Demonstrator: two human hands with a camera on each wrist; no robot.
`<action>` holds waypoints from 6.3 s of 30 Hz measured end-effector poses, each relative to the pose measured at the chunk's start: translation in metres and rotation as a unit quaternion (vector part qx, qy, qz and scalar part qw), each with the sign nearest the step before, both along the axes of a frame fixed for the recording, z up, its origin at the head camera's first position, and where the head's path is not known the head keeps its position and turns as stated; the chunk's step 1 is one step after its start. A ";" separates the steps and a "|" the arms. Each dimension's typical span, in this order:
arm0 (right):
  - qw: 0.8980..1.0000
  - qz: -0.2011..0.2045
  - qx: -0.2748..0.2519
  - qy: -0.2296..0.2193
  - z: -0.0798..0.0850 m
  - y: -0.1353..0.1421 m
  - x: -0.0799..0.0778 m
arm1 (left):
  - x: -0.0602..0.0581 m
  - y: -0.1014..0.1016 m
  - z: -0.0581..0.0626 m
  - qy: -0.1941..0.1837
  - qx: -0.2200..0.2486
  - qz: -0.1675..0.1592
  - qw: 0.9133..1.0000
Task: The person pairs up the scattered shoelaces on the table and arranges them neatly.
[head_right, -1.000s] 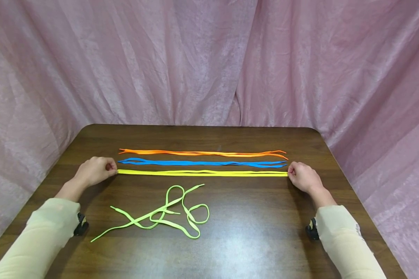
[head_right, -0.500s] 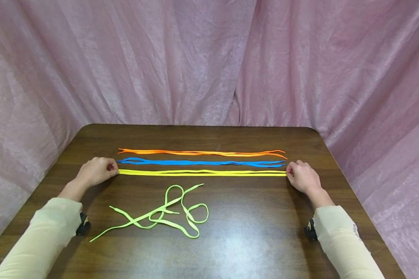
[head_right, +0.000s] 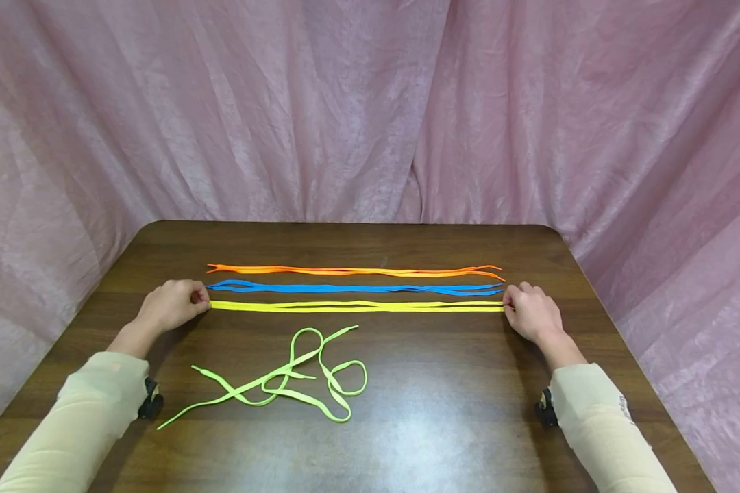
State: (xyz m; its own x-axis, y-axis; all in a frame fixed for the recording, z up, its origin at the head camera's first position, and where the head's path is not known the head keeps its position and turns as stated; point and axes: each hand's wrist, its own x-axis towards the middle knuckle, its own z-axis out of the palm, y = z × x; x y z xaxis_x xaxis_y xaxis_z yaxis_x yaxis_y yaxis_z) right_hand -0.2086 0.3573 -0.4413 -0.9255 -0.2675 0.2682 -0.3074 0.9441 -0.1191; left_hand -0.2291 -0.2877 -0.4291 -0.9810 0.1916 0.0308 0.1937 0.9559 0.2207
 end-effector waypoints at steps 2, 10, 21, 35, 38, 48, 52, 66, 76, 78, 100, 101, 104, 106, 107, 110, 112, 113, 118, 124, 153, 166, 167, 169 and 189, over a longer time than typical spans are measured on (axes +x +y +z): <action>1.000 0.002 0.002 0.004 0.002 -0.002 0.000 | 0.000 0.000 0.000 0.001 -0.001 0.003 1.000; 1.000 0.023 0.006 0.008 0.010 -0.022 -0.002 | 0.007 -0.003 0.006 0.011 -0.006 0.007 1.000; 0.994 0.103 0.006 0.026 0.015 -0.067 -0.006 | 0.019 0.003 0.017 0.031 -0.011 -0.024 0.999; 0.975 0.223 0.009 -0.003 0.015 -0.134 -0.001 | 0.039 0.055 0.028 0.066 -0.024 -0.134 0.989; 0.970 0.241 0.013 -0.006 0.015 -0.147 0.001 | 0.043 0.066 0.028 0.076 -0.034 -0.158 0.984; 0.950 0.311 0.018 -0.015 0.015 -0.195 0.007 | 0.052 0.090 0.022 0.103 -0.064 -0.227 0.966; 0.943 0.330 0.020 -0.025 0.012 -0.215 0.011 | 0.059 0.100 0.022 0.113 -0.055 -0.252 0.959; 0.933 0.359 0.024 -0.016 0.002 -0.250 0.012 | 0.081 0.126 0.021 0.120 -0.059 -0.311 0.941; 0.934 0.355 0.036 -0.014 -0.001 -0.258 0.011 | 0.092 0.139 0.020 0.141 -0.064 -0.345 0.926; 0.934 0.354 0.040 -0.012 -0.001 -0.259 0.011 | 0.095 0.142 0.020 0.139 -0.071 -0.350 0.924; 0.942 0.332 -0.014 0.052 0.037 -0.234 0.007 | 0.113 0.160 0.011 0.156 -0.094 -0.398 0.899; 0.943 0.329 -0.016 0.052 0.039 -0.232 0.007 | 0.114 0.160 0.011 0.158 -0.097 -0.400 0.898; 0.946 0.320 -0.020 0.051 0.042 -0.228 0.007 | 0.114 0.161 0.010 0.161 -0.106 -0.407 0.893; 0.948 0.315 -0.023 0.049 0.043 -0.225 0.007 | 0.114 0.162 0.008 0.161 -0.112 -0.413 0.889; 0.949 0.312 -0.024 0.049 0.044 -0.224 0.007 | 0.114 0.162 0.008 0.162 -0.115 -0.416 0.888; 0.950 0.307 -0.030 0.046 0.045 -0.219 0.008 | 0.114 0.164 0.006 0.170 -0.125 -0.420 0.883; 0.951 0.304 -0.036 0.044 0.046 -0.216 0.008 | 0.114 0.165 0.005 0.179 -0.131 -0.421 0.880; 0.951 0.303 -0.038 0.044 0.046 -0.215 0.008 | 0.113 0.166 0.004 0.184 -0.132 -0.421 0.878; 0.954 0.292 -0.048 0.042 0.047 -0.206 0.008 | 0.113 0.167 0.002 0.206 -0.123 -0.420 0.875; 0.957 0.280 -0.060 0.044 0.043 -0.195 0.008 | 0.113 0.166 0.007 0.205 -0.093 -0.412 0.883; 0.974 0.214 -0.056 0.051 0.022 -0.106 0.013 | 0.103 0.123 0.063 0.221 -0.034 -0.334 0.916; 0.984 0.168 -0.049 0.024 0.018 -0.068 0.018 | 0.080 0.075 0.072 0.182 0.001 -0.248 0.952; 0.985 0.165 -0.048 0.023 0.018 -0.065 0.019 | 0.079 0.071 0.072 0.176 0.001 -0.240 0.955; 0.986 0.160 -0.046 0.026 0.018 -0.061 0.019 | 0.075 0.063 0.070 0.163 0.002 -0.223 0.961; 0.992 0.117 -0.046 0.024 0.012 -0.031 0.023 | 0.048 0.004 0.042 0.080 0.022 -0.119 0.989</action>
State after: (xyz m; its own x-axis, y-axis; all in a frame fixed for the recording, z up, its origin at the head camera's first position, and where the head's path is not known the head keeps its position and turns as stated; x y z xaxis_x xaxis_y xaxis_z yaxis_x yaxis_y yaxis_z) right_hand -0.1859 0.3268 -0.4294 -0.8269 -0.4456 0.3430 -0.5239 0.8322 -0.1818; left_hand -0.1814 -0.2837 -0.3876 -0.8902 0.4118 0.1949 0.4480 0.8689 0.2105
